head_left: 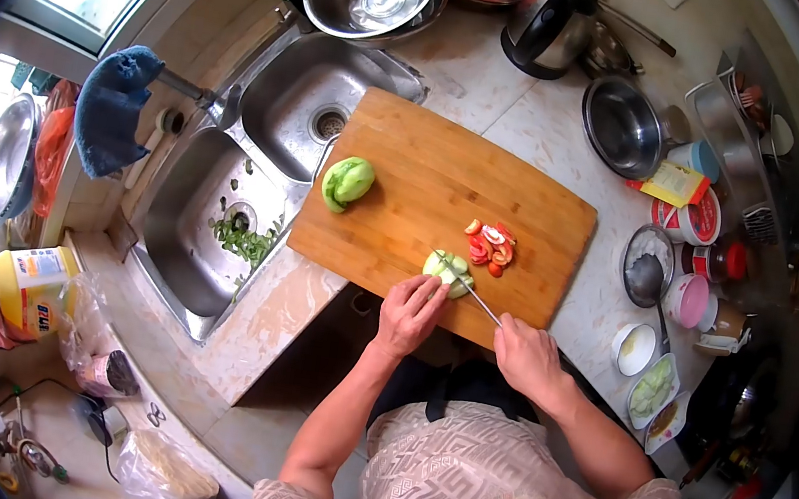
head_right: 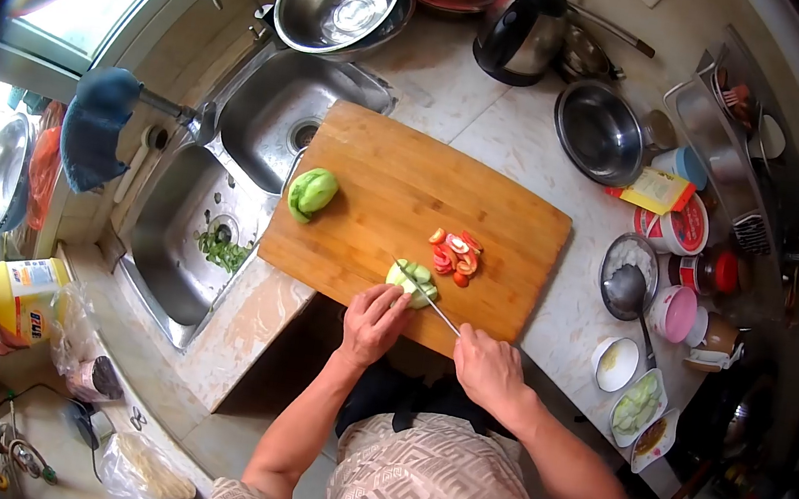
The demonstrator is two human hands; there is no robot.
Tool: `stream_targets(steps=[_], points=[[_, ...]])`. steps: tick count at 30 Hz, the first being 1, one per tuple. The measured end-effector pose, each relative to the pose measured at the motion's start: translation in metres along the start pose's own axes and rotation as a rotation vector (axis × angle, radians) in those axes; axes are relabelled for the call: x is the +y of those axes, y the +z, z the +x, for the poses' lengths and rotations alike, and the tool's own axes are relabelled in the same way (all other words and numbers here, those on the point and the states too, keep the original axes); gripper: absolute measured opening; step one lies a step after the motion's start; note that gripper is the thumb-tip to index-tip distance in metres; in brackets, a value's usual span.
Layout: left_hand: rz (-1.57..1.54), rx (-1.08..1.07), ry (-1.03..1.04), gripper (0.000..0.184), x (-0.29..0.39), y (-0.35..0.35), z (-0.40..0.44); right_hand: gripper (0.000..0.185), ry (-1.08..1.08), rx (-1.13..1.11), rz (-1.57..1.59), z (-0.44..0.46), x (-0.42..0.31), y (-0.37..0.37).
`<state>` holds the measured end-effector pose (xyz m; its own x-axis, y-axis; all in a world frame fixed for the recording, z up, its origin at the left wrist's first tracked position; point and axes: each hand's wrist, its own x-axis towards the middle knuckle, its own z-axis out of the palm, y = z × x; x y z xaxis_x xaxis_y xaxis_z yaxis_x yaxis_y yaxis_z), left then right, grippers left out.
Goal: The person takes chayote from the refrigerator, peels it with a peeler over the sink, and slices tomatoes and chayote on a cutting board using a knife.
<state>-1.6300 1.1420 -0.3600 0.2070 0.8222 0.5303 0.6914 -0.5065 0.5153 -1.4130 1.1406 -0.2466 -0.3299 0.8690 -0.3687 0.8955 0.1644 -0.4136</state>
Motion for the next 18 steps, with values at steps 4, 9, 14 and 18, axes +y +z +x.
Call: stream_targets(steps=[4, 9, 14, 18], points=[[0.002, 0.031, -0.008, 0.045, -0.001, 0.005, -0.002, 0.015, -0.015, -0.048, 0.041, 0.011, 0.012, 0.006], [0.041, 0.04, -0.04, 0.044, 0.004, 0.009, 0.0, 0.016, -0.034, 0.024, 0.059, 0.011, 0.001, -0.016], [0.026, 0.045, -0.092, 0.043, 0.013, 0.006, 0.005, 0.016, -0.047, 0.055, -0.019, -0.001, -0.011, -0.019], [-0.018, 0.036, -0.086, 0.037, 0.006, -0.001, -0.005, 0.016, -0.061, 0.047, -0.033, -0.006, -0.01, -0.016]])
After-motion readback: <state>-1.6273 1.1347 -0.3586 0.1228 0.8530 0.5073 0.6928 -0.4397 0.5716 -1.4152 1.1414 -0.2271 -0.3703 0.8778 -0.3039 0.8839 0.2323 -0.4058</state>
